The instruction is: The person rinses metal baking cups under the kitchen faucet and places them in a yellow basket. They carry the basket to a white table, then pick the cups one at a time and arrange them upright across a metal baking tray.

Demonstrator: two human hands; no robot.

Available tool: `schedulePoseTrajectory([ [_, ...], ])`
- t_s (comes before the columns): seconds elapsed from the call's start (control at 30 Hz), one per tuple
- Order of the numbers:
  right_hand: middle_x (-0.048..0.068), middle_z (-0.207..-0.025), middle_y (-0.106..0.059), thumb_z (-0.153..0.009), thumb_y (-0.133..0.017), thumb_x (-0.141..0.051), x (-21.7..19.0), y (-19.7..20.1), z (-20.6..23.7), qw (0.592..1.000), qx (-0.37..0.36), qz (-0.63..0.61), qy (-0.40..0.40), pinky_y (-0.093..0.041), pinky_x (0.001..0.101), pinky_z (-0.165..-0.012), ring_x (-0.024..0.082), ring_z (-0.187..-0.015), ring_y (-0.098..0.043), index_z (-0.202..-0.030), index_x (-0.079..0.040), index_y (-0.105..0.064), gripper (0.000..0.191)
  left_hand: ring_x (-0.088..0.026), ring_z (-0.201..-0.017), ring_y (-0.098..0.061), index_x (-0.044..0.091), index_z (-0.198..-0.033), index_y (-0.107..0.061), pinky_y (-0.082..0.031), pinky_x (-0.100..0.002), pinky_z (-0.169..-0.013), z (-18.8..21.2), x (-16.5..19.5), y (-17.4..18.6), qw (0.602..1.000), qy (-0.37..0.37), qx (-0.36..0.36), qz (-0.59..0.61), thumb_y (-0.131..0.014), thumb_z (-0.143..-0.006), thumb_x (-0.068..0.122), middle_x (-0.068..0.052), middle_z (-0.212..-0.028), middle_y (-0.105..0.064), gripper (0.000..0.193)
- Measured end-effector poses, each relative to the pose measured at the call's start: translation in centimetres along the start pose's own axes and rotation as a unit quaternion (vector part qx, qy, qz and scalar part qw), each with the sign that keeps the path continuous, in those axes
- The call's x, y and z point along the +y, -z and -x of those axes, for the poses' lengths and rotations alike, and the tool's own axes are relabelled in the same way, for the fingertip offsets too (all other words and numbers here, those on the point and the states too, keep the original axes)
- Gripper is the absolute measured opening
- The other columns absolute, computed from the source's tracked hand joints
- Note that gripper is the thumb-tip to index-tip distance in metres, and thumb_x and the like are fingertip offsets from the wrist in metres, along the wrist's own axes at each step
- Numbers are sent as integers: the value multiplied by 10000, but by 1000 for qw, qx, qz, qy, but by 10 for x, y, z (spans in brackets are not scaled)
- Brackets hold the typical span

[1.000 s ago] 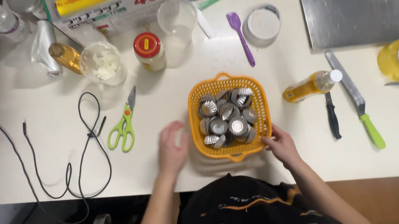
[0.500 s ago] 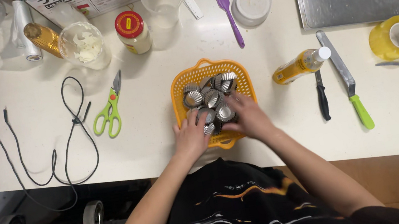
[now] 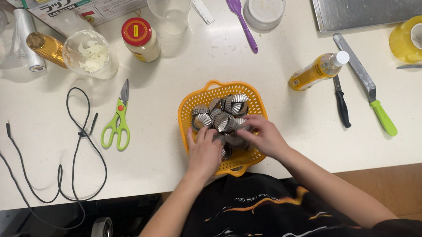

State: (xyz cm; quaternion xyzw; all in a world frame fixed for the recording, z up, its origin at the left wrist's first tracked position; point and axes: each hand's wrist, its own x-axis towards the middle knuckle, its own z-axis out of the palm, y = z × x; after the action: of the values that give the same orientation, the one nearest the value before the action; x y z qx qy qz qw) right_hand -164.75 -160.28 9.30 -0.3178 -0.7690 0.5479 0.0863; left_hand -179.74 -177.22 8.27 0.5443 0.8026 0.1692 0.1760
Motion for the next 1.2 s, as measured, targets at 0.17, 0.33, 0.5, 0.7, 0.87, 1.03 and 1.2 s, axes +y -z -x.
schedulePoseTrajectory([
  [0.17, 110, -1297, -662, -904, -710, -49, 13, 9, 3, 897, -29, -405, -175, -566, 342, -894, 197, -1005, -685, -1025, 29, -654, 154, -204, -992, -683, 58, -1064, -688, -548, -347, -883, -10, -16, -8, 916, 95, 18, 389, -635, -993, 191, -65, -1019, -726, 159],
  [0.33, 187, -1209, -661, -898, -737, -67, 5, 12, 2, 878, -38, -434, -199, -608, 373, -947, 227, -1016, -714, -995, 20, -621, 174, -82, -874, -636, 24, -1116, -666, -512, -235, -783, -6, -10, -3, 755, 180, 34, 629, -685, -1003, 123, -25, -949, -720, 151],
  [0.5, 57, -1144, -620, -689, -894, -76, -17, 10, 1, 983, -33, -154, -94, -548, 304, -860, 148, -1007, -638, -1205, -57, -538, 627, -131, -905, -685, 75, -1213, -640, -549, -275, -818, -2, -2, 24, 842, 170, 67, 507, -778, -836, 117, -53, -961, -728, 403],
  [0.7, 60, -1056, -696, -677, -923, -144, -33, 6, 0, 981, -57, -131, -131, -563, 286, -828, 127, -946, -659, -1252, -57, -616, 658, -228, -1141, -649, 75, -1257, -666, -521, -335, -964, -1, 13, 36, 937, 4, 137, 321, -809, -886, 203, -130, -1257, -674, 418],
  [0.87, 37, -1088, -689, -726, -891, -158, -31, 5, 3, 985, -58, -137, -83, -548, 279, -856, 115, -982, -644, -1273, -64, -629, 613, -139, -1217, -611, 116, -1363, -583, -509, -285, -1007, -8, 21, 21, 768, 91, -1, 635, -727, -940, 226, -54, -1333, -647, 460],
  [1.03, 53, -1095, -693, -818, -822, -154, -25, 9, 5, 975, -63, -190, -95, -550, 276, -872, 119, -997, -641, -1320, -49, -618, 552, -196, -876, -607, 83, -1343, -710, -489, -355, -773, -5, 10, 17, 779, 211, -67, 587, -747, -959, 206, -153, -1014, -717, 405],
  [1.2, 60, -1097, -703, -925, -717, -205, -29, 9, -8, 942, -23, -295, -160, -551, 290, -778, 141, -928, -661, -1328, -40, -588, 455, -187, -1000, -660, 30, -1225, -713, -519, -314, -892, -13, -3, 25, 860, 111, 93, 489, -714, -924, 90, -123, -1101, -742, 306],
])
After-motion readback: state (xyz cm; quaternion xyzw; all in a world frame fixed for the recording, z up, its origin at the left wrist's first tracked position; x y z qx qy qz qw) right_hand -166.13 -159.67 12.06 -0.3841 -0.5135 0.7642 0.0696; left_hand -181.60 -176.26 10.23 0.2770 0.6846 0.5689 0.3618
